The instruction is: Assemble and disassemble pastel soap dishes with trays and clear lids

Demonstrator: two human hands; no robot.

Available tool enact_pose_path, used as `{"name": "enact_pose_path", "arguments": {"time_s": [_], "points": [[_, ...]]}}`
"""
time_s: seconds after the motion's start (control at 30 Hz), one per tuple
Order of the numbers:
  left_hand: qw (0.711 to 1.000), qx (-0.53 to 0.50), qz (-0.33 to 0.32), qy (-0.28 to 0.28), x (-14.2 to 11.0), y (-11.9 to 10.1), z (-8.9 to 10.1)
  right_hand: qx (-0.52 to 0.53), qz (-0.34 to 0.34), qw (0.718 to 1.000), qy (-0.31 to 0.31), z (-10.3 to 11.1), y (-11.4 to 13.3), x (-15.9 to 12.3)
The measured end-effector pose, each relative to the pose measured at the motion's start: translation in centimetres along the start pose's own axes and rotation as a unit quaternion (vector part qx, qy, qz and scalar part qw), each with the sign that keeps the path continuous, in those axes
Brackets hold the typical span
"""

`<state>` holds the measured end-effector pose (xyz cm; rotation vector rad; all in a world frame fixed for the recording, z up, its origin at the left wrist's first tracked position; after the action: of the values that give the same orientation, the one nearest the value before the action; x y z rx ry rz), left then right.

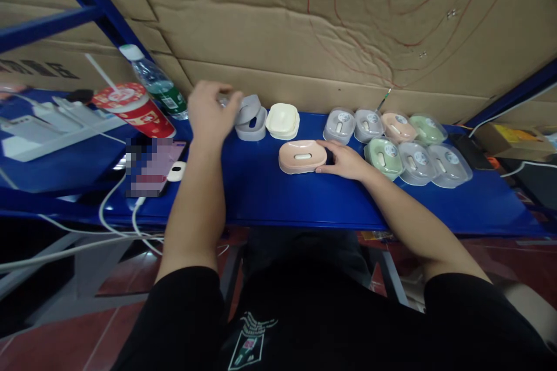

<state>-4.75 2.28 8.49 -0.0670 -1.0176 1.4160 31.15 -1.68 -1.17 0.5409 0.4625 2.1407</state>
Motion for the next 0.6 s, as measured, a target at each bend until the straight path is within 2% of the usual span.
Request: {"name": "enact_pose_path", "arguments": {"time_s": [0.03,0.07,0.17,0.23,0.4,0.47,0.6], "points": [[0.998,0.027,0.032,-0.038,0.3,1.1,1.1,-0.001,0.002,1.0,0.0,0.0,0.0,0.0],[0.995,0.054,0.068,-0.047,0.5,2.3,1.8,-0.002,0.003,1.0,0.0,0.0,-0.1,0.0],[0.978,0.126,0.162,0.038,0.7,5.5,2.1,-0.005,0.001,1.0,-0.002,-0.1,-0.1,0.0],[0.969,0.149,0.179,0.086,0.8,6.6,1.8,-0.004,0.002,1.0,-0.002,-0.1,-0.1,0.0],[0.965,0.148,0.178,0.126,0.8,6.8,1.3,0.002,0.007,1.0,0.0,0.0,0.0,0.0],[0.964,0.15,0.189,0.115,0.7,6.6,1.5,0.0,0.004,1.0,0.002,0.0,0.0,-0.1],[0.974,0.117,0.193,0.016,0.6,5.6,2.9,-0.006,-0.001,1.0,0.0,-0.1,-0.1,-0.1]]}}
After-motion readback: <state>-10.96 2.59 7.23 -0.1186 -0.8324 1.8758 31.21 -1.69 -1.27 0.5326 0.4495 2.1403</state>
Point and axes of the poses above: each hand's wrist, its own x-axis towards the middle knuckle, its own z-axis out of the back of the hand, y = z × x, the point moved 6 cm from there along x, towards the middle knuckle, and after that the axes turned 1 degree about x, right-handed, at the moved point
